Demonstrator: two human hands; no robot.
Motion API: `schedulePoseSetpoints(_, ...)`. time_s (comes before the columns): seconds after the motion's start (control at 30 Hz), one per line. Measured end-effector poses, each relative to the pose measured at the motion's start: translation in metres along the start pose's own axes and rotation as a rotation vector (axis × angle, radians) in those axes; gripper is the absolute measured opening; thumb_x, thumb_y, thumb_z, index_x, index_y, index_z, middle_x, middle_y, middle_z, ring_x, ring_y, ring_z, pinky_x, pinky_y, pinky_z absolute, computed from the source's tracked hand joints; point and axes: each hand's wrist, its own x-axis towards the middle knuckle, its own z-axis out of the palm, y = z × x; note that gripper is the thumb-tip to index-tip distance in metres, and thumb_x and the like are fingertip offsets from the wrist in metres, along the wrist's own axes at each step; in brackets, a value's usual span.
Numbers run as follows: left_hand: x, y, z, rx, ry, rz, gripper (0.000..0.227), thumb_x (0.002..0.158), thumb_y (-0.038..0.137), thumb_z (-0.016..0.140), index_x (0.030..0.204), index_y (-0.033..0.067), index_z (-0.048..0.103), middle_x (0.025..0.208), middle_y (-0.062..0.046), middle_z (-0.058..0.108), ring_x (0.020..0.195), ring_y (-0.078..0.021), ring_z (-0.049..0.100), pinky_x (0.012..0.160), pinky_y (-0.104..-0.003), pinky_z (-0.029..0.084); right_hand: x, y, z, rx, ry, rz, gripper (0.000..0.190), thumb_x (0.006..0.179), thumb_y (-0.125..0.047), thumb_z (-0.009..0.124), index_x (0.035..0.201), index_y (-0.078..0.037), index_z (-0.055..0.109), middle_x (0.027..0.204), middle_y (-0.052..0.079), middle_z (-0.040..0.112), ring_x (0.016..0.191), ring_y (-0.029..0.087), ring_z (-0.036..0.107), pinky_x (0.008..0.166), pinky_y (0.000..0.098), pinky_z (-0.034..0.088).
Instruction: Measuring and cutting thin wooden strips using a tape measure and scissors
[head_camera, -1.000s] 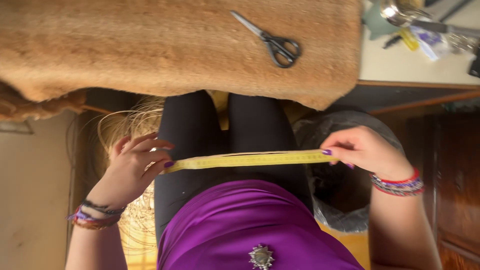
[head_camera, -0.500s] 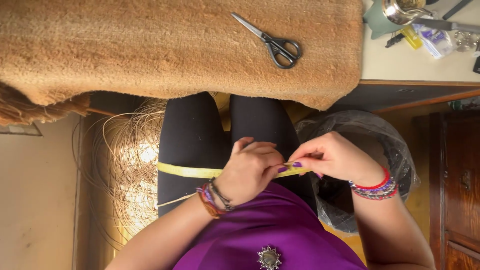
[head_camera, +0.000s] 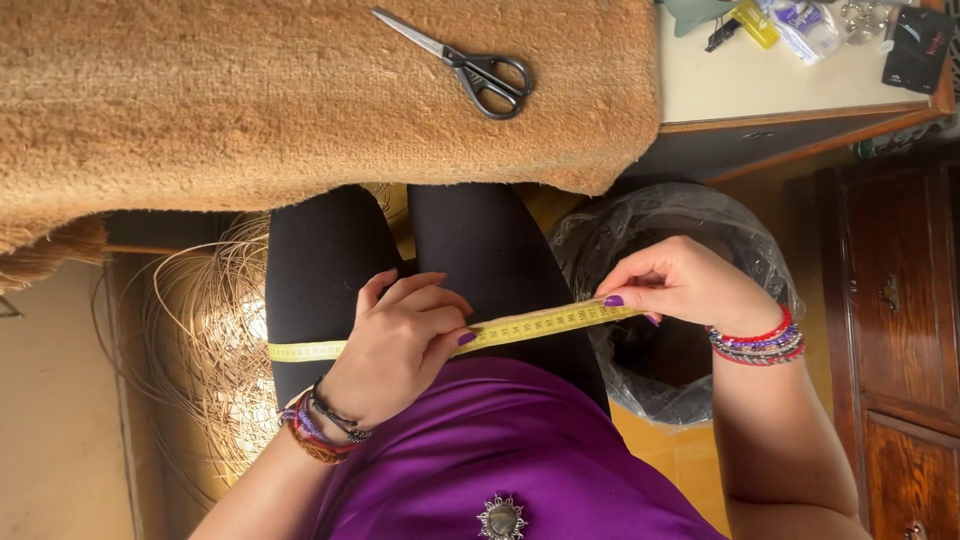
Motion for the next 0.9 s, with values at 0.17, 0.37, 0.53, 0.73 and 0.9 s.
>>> schedulePoseSetpoints(0.17,-0.002,-0.004,0.002,0.062,0.009,0.001,0.024,0.099,0.029,0.061,0.08,0.0204,0.072,0.102,0.001,0.072,0.13,-0.0299,0.058,0.109,-0.059,0.025,0.002,-0.015,0.011,0.022,0.001,-0.15,0.017,0.086,-0.005,0.073,0.099,0.0,0.083,0.07,0.013,0.077,0.045,0.012,0.063,0.042,0.0234,0.055)
schedulePoseSetpoints(0.37,-0.002,-0.005,0.003,0.079,0.012,0.001,0.023,0.099,0.027,0.062,0.08,0.0192,0.072,0.103,0.0,0.071,0.132,-0.0301,0.057,0.109,-0.06,0.024,0.007,-0.014,0.028,-0.028,0.0,-0.196,0.014,0.087,-0.004,0.073,0.096,-0.002,0.084,0.068,0.007,0.074,0.049,0.009,0.062,0.044,0.0219,0.053)
schedulePoseSetpoints(0.53,-0.003,-0.006,0.006,0.078,0.008,0.002,0.023,0.098,0.028,0.063,0.078,0.02,0.071,0.102,0.001,0.071,0.132,-0.0291,0.056,0.109,-0.061,0.024,0.007,-0.009,0.029,-0.022,0.014,-0.138,0.013,0.086,-0.003,0.073,0.09,-0.004,0.085,0.064,0.005,0.071,0.051,0.01,0.06,0.047,0.0227,0.051)
schedulePoseSetpoints(0.73,0.001,-0.005,0.011,0.066,-0.007,0.001,0.022,0.098,0.029,0.063,0.079,0.0205,0.071,0.103,0.001,0.071,0.132,-0.0283,0.057,0.11,-0.061,0.025,0.0,-0.004,0.03,-0.078,0.061,-0.08,0.01,0.085,-0.005,0.074,0.086,-0.006,0.084,0.062,0.005,0.071,0.053,0.011,0.063,0.048,0.023,0.052)
schedulePoseSetpoints(0.9,0.009,-0.025,0.03,0.125,-0.145,-0.11,0.019,0.099,0.03,0.062,0.091,0.0184,0.074,0.109,0.0,0.072,0.131,-0.0264,0.057,0.112,-0.06,0.025,-0.013,0.01,0.021,-0.083,0.2,0.015,0.019,0.087,0.0,0.071,0.101,-0.002,0.084,0.081,0.015,0.083,0.073,0.022,0.08,0.07,0.0309,0.064)
